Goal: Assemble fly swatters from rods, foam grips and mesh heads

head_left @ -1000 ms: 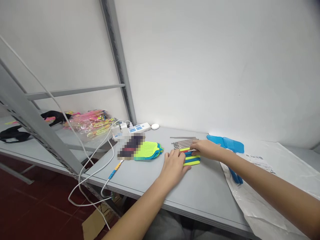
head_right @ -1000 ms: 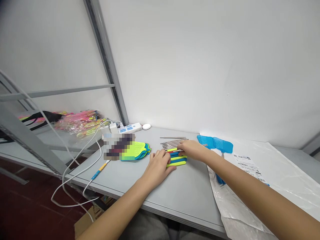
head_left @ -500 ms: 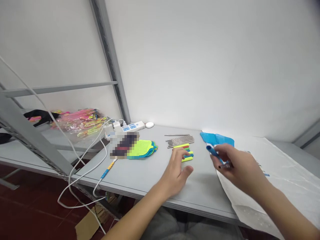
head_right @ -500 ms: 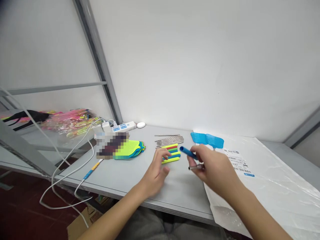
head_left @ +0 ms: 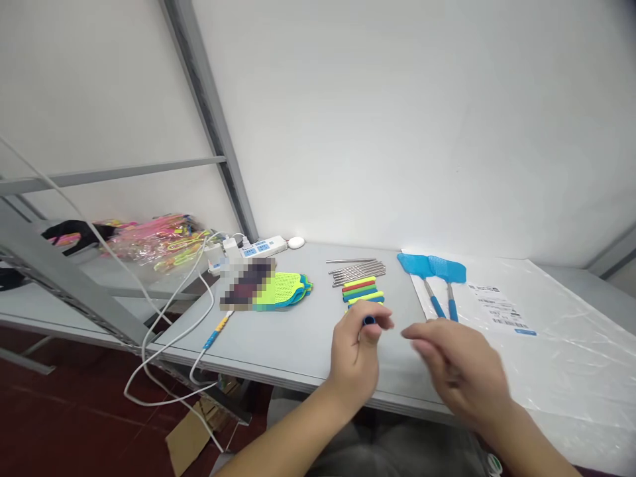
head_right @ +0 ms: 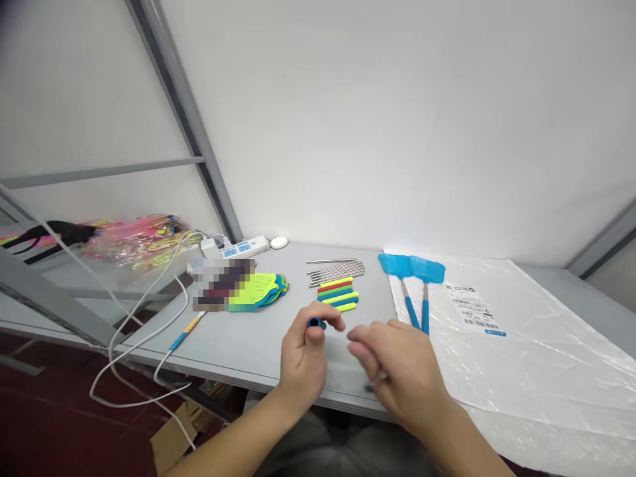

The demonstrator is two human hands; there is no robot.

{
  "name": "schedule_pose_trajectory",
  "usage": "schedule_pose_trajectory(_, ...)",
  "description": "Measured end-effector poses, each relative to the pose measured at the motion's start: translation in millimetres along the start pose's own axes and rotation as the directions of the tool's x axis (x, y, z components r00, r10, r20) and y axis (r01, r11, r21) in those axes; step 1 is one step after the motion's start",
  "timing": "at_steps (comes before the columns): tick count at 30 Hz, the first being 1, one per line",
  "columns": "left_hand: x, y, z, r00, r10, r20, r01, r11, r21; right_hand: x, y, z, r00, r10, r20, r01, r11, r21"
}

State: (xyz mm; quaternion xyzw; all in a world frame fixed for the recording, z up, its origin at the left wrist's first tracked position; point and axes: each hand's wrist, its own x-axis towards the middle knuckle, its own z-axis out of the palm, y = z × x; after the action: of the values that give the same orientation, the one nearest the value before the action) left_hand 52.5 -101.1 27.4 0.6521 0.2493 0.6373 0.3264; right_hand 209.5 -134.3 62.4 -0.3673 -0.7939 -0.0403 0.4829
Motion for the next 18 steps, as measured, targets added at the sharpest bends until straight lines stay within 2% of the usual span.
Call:
schedule_pose_trajectory(1, -0.7, -3.7, -1.8, 0.998, -0.052, 0.041, 0.050, 0.998, 0.045, 1.9, -4.2, -6.1, 0.989, 0.117, -0.092, -0.101, 0.982, 0.160)
schedule_pose_trajectory(2, -1.6, -7.3, -2.5, 0.991, -0.095, 0.098, 0.085, 0.990, 0.108, 5.2, -8.2, -12.1, 0.951, 0.254, -0.178, -0.181, 0.920, 0.347)
schedule_pose_trajectory(4, -3.3, -13.4, -0.5, 0.967, -0.147, 0.209, 0.097, 0.968, 0.233, 16.2, -14.3, -22.4, 0.822, 0.498, -0.276, -0.198, 0.705, 0.681)
schedule_pose_trajectory(6, -4.3, -17.9, 4.4, 0.940, -0.165, 0.300, 0.065, 0.946, 0.317, 29.9, -15.8, -28.3, 0.711, 0.650, -0.266, -0.161, 0.520, 0.839)
schedule_pose_trajectory(9, -3.9, -22.5, 11.0, 0.905, -0.190, 0.380, 0.011, 0.904, 0.427, 41.3, -9.9, -24.0, 0.574, 0.784, -0.236, -0.117, 0.364, 0.924)
schedule_pose_trajectory(11, -3.0, -25.4, 12.7, 0.885, -0.203, 0.419, -0.025, 0.878, 0.478, 37.0, -4.2, -12.2, 0.484, 0.841, -0.242, -0.069, 0.312, 0.947)
schedule_pose_trajectory(13, -2.3, -28.3, 13.2, 0.865, -0.209, 0.456, -0.042, 0.875, 0.481, 25.1, 0.5, 3.2, 0.416, 0.873, -0.254, -0.022, 0.289, 0.957)
schedule_pose_trajectory(16, -2.0, -31.8, 14.9, 0.818, -0.205, 0.537, -0.096, 0.872, 0.480, 5.2, 6.4, 19.5, 0.365, 0.889, -0.276, 0.029, 0.286, 0.958)
schedule_pose_trajectory(18, -2.2, -32.9, 17.4, 0.789, -0.196, 0.583, -0.135, 0.870, 0.475, -3.2, 10.2, 18.6, 0.346, 0.889, -0.300, 0.049, 0.303, 0.952)
